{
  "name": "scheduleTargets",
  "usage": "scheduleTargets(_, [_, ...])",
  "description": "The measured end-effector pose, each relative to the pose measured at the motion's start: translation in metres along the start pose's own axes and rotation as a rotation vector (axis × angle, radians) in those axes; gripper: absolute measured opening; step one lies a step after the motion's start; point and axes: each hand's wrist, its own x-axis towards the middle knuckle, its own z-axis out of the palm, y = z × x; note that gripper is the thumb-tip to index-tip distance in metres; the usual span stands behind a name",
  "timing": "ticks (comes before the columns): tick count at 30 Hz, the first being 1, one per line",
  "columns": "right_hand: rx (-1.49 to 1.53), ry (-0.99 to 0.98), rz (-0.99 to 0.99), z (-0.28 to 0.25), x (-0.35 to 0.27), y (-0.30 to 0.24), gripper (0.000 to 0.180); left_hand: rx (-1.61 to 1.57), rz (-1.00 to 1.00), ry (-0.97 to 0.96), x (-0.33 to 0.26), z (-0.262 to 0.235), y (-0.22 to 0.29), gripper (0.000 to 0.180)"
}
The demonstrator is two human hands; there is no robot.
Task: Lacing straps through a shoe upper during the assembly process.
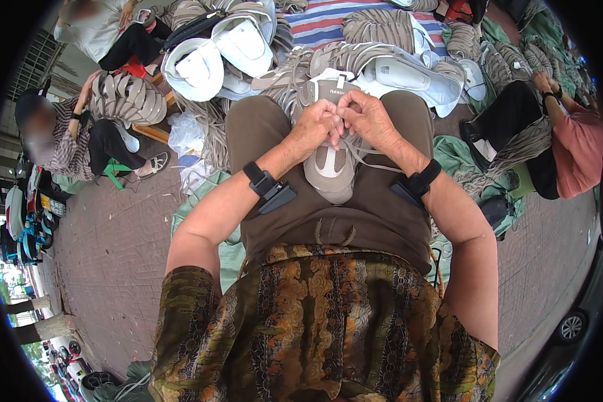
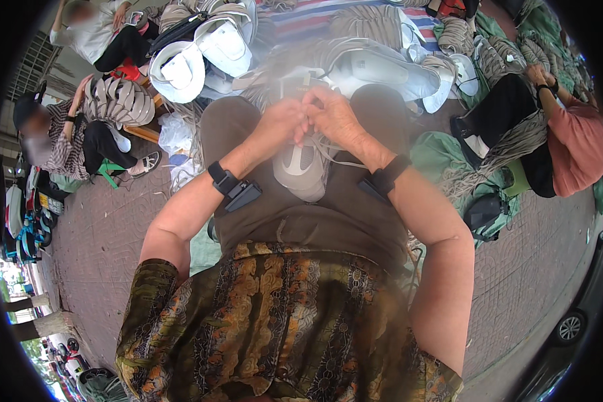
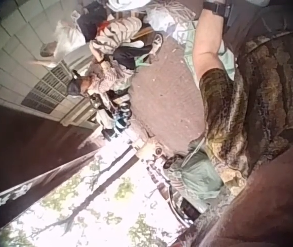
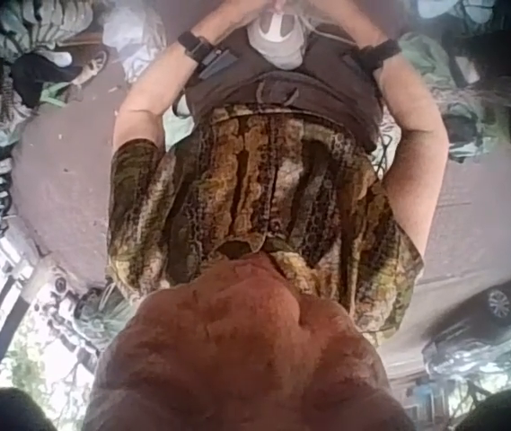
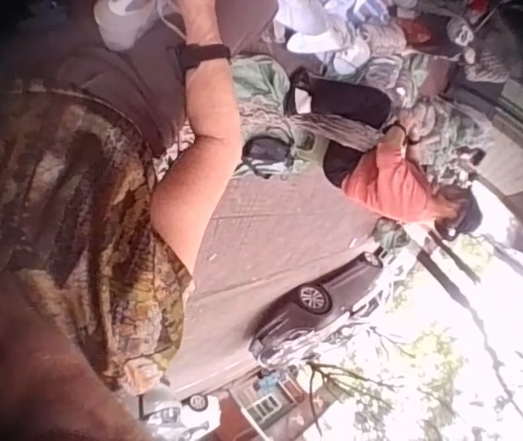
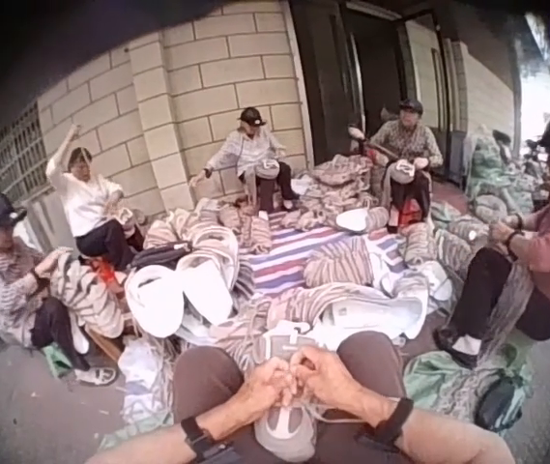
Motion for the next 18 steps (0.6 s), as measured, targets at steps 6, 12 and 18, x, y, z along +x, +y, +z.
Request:
scheduleTargets(6, [0.111,-0.111,0.052,-0.011,0.005,0.002,0.003,0.007,-0.018,-0.019,-0.003,-0.003,-0.001,0.011])
scheduleTargets(12, [0.21,-0.051,0.079,-0.01,0.003,0.009,0.006,0.051,-0.033,-0.052,-0.009,-0.004,0.001,0.009])
scheduleTargets(18, [0.227,-0.05,0.061,-0.007,0.003,0.006,0.005,0.08,-0.073,0.032,-0.017,0.001,0.001,0.009])
